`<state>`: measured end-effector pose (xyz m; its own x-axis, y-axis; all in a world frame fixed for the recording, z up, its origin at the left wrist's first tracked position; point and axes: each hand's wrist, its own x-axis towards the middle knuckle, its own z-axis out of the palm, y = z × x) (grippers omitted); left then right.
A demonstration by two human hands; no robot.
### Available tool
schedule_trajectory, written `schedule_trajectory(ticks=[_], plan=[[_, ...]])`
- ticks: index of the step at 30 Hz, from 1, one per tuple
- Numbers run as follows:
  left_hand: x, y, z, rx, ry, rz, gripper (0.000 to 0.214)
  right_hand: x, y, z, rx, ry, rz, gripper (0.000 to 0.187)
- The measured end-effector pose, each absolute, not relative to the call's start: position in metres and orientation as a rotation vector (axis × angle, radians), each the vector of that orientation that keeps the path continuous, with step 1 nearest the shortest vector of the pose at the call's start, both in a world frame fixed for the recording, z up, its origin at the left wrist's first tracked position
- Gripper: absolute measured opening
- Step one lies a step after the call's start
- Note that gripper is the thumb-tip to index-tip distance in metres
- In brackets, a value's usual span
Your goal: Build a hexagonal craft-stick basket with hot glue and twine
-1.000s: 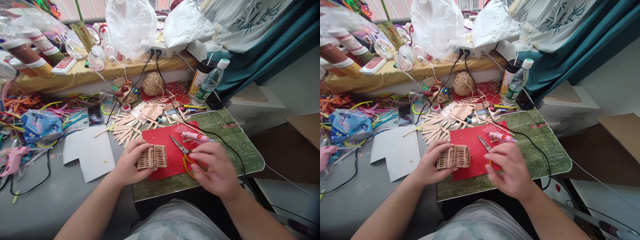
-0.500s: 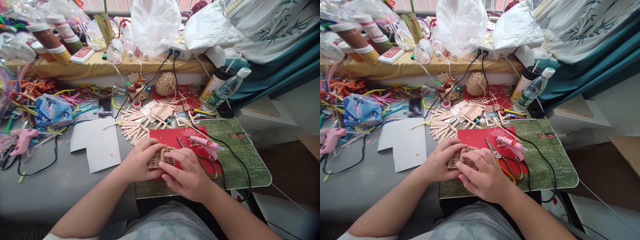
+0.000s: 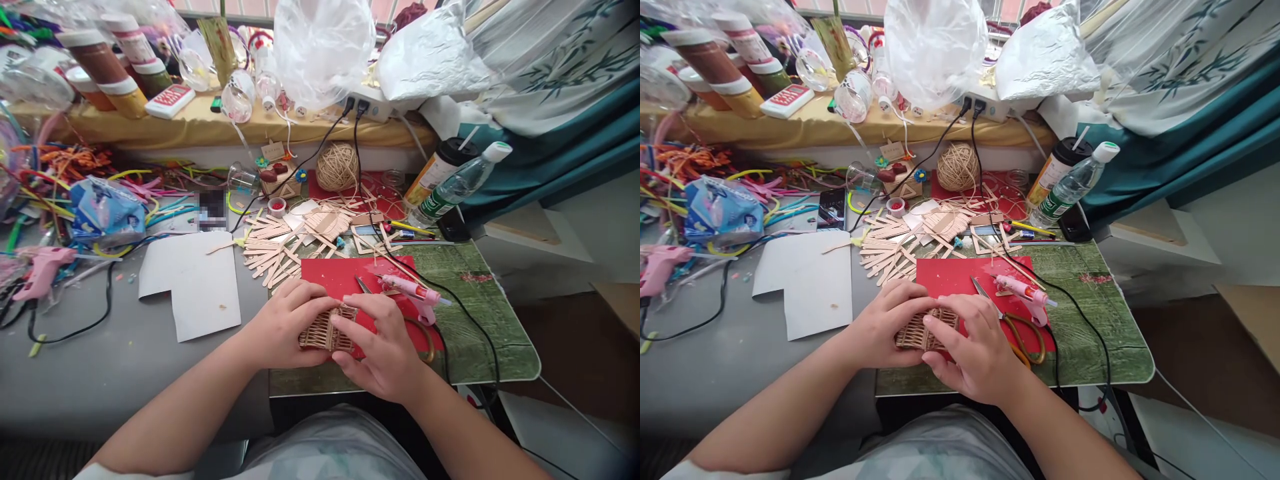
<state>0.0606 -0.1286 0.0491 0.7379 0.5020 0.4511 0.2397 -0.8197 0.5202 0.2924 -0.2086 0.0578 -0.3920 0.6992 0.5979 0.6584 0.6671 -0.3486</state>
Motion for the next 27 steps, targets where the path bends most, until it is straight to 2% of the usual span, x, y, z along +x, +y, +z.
schedule_trajectory(ticks=[3, 9, 17, 22, 27], plan=[[0.0605, -0.1284, 0.0498, 2.515, 0.543, 0.837, 0.072, 0.2939, -0.2106, 0.0595, -1.022, -2.147, 0.061, 0.036], [0.0606, -0.1286, 0.0493, 2.515, 0.550, 0.837, 0.064, 0.2980, -0.2102, 0.0634, -1.070, -2.061, 0.083, 0.047], [0.0603, -0.1297, 0.0496, 2.528, 0.532, 0.764, 0.066, 0.2943, -0.2069, 0.0596, -1.092, -2.079, 0.182, 0.024], [0.0597, -0.1303, 0.0481, 2.539, 0.530, 0.755, 0.065, 0.2913, -0.2069, 0.0663, -1.197, -2.014, 0.367, 0.022], [0.0602, -0.1309, 0.0489, 2.547, 0.530, 0.745, 0.065, 0.2949, -0.2088, 0.0669, -1.128, -2.057, 0.253, 0.021]])
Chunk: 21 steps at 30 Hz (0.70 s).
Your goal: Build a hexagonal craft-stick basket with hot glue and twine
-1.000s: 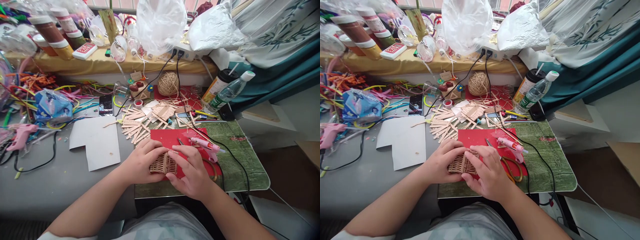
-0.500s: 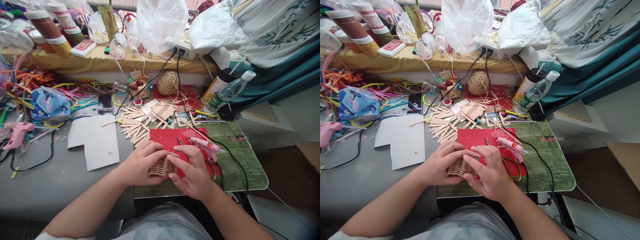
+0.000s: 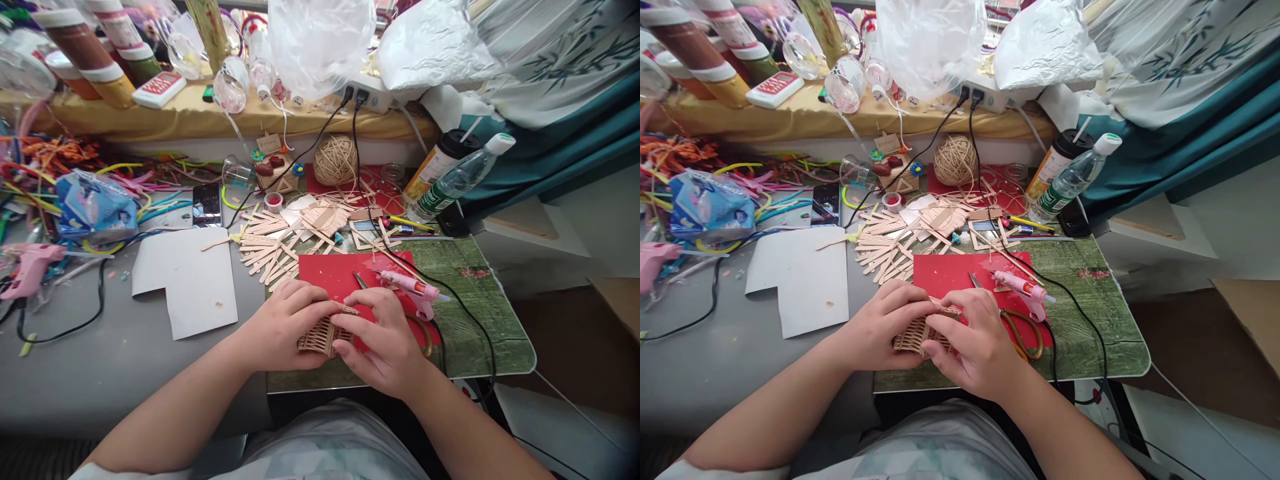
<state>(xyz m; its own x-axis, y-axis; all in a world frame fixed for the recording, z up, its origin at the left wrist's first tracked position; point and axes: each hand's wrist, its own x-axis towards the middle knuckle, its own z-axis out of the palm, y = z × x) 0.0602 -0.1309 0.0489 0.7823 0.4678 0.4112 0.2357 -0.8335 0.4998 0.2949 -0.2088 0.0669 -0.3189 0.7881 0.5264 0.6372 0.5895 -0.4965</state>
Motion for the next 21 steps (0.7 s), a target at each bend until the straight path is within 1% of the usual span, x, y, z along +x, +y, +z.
schedule_trajectory(ticks=[4, 6, 12, 18, 21], plan=[[0.0599, -0.1302, 0.0492, 2.541, 0.533, 0.760, 0.066, 0.2997, -0.2112, 0.0671, -1.069, -2.022, 0.172, 0.040], [0.0595, -0.1298, 0.0491, 2.542, 0.536, 0.752, 0.066, 0.3000, -0.2119, 0.0668, -1.057, -2.046, 0.163, 0.045], [0.0598, -0.1298, 0.0483, 2.548, 0.527, 0.765, 0.063, 0.2970, -0.2127, 0.0650, -1.073, -2.168, 0.073, 0.037], [0.0597, -0.1293, 0.0496, 2.534, 0.536, 0.760, 0.065, 0.2992, -0.2167, 0.0679, -1.034, -2.145, 0.043, 0.046], [0.0596, -0.1292, 0.0503, 2.527, 0.533, 0.766, 0.065, 0.2983, -0.2188, 0.0656, -1.016, -2.165, 0.069, 0.044]])
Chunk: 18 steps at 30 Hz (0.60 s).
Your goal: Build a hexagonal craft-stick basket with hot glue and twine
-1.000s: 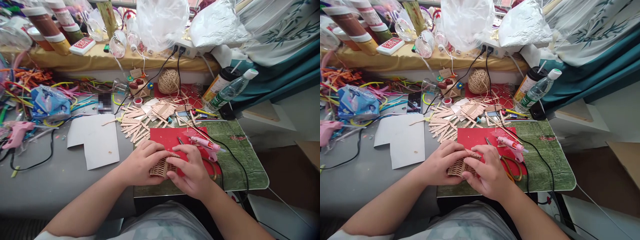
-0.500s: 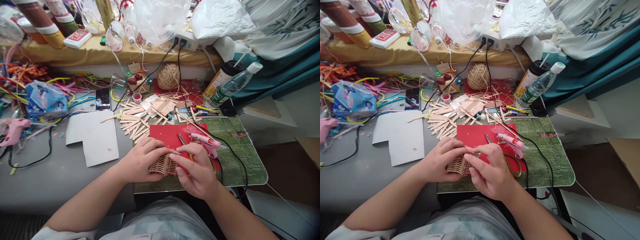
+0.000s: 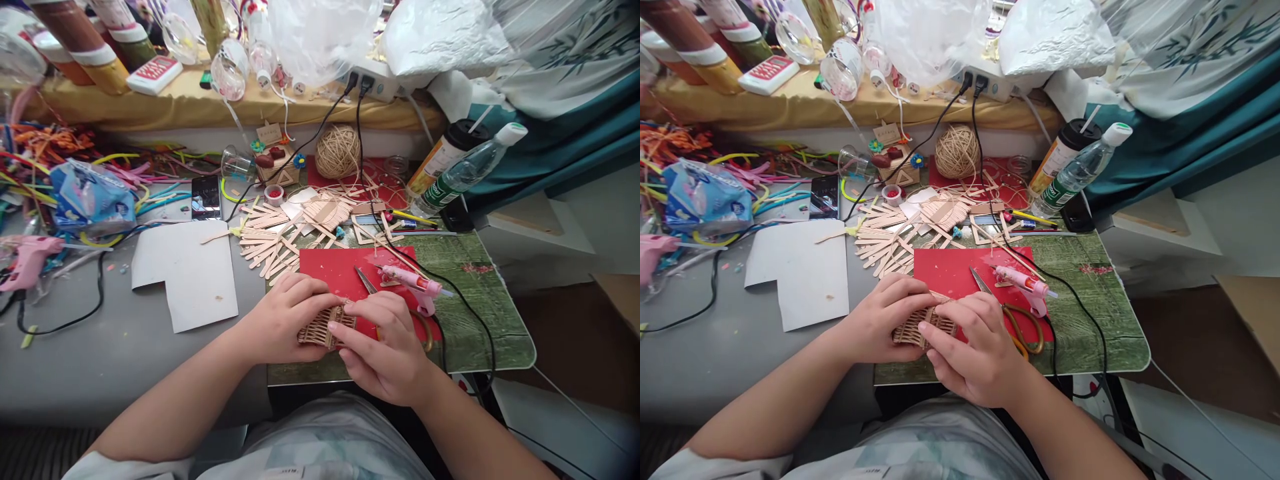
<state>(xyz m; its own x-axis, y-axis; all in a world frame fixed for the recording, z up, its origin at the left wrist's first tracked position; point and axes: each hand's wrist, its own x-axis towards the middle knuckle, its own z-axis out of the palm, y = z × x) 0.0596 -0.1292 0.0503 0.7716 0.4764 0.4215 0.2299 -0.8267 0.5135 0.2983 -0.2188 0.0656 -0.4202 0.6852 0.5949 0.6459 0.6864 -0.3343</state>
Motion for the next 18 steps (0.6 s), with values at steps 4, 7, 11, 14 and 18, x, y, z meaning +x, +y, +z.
schedule_trajectory(ticks=[4, 7, 11, 14, 18], plan=[[0.0600, -0.1295, 0.0501, 2.536, 0.519, 0.779, 0.065, 0.2964, -0.2181, 0.0633, -1.013, -2.155, 0.098, 0.044], [0.0601, -0.1298, 0.0494, 2.536, 0.524, 0.784, 0.063, 0.2956, -0.2159, 0.0650, -1.034, -2.159, 0.115, 0.043], [0.0604, -0.1300, 0.0486, 2.538, 0.534, 0.782, 0.062, 0.2950, -0.2147, 0.0689, -1.068, -2.167, 0.117, 0.040], [0.0603, -0.1300, 0.0484, 2.543, 0.530, 0.772, 0.064, 0.2963, -0.2149, 0.0699, -1.068, -2.211, 0.044, 0.039], [0.0598, -0.1298, 0.0478, 2.540, 0.526, 0.771, 0.066, 0.2993, -0.2146, 0.0677, -1.038, -2.270, -0.069, 0.038]])
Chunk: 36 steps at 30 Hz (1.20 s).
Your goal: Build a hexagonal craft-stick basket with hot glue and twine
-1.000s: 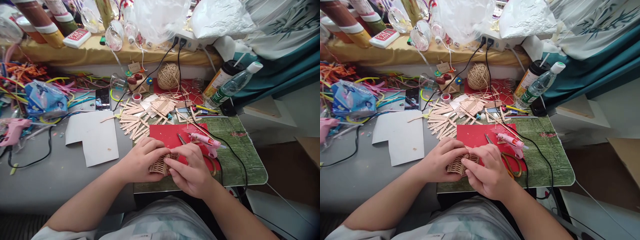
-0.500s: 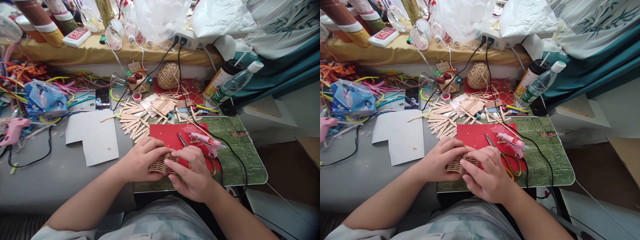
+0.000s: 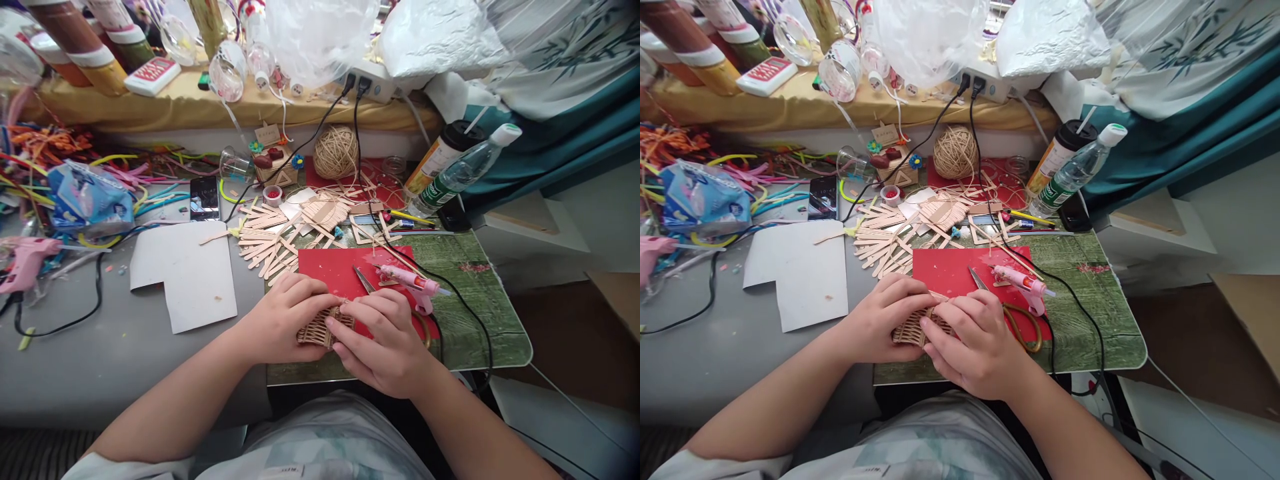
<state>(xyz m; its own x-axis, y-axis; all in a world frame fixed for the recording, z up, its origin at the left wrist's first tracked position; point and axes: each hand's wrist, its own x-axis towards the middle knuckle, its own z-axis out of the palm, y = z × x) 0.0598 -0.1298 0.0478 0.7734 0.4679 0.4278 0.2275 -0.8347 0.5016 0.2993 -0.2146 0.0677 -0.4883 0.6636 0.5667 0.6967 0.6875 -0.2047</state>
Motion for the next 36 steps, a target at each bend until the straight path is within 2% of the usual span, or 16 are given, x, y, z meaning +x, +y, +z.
schedule_trajectory(ticks=[4, 8, 11, 20, 27, 30, 36], plan=[[0.060, -0.129, 0.048, 2.529, 0.528, 0.763, 0.065, 0.301, -0.215, 0.068, -1.024, -2.273, -0.076, 0.037], [0.060, -0.129, 0.051, 2.532, 0.532, 0.751, 0.067, 0.304, -0.218, 0.072, -1.098, -2.083, 0.095, 0.046], [0.060, -0.128, 0.052, 2.533, 0.531, 0.752, 0.068, 0.306, -0.219, 0.073, -1.096, -2.054, 0.151, 0.045], [0.061, -0.128, 0.051, 2.536, 0.535, 0.770, 0.065, 0.297, -0.217, 0.069, -1.018, -2.239, 0.070, 0.029], [0.060, -0.128, 0.052, 2.550, 0.530, 0.752, 0.067, 0.299, -0.224, 0.071, -0.943, -2.133, -0.008, 0.035], [0.060, -0.128, 0.052, 2.545, 0.527, 0.739, 0.068, 0.300, -0.225, 0.074, -1.017, -1.950, 0.038, 0.038], [0.059, -0.128, 0.051, 2.544, 0.530, 0.757, 0.068, 0.300, -0.223, 0.076, -0.978, -1.915, 0.297, 0.027]])
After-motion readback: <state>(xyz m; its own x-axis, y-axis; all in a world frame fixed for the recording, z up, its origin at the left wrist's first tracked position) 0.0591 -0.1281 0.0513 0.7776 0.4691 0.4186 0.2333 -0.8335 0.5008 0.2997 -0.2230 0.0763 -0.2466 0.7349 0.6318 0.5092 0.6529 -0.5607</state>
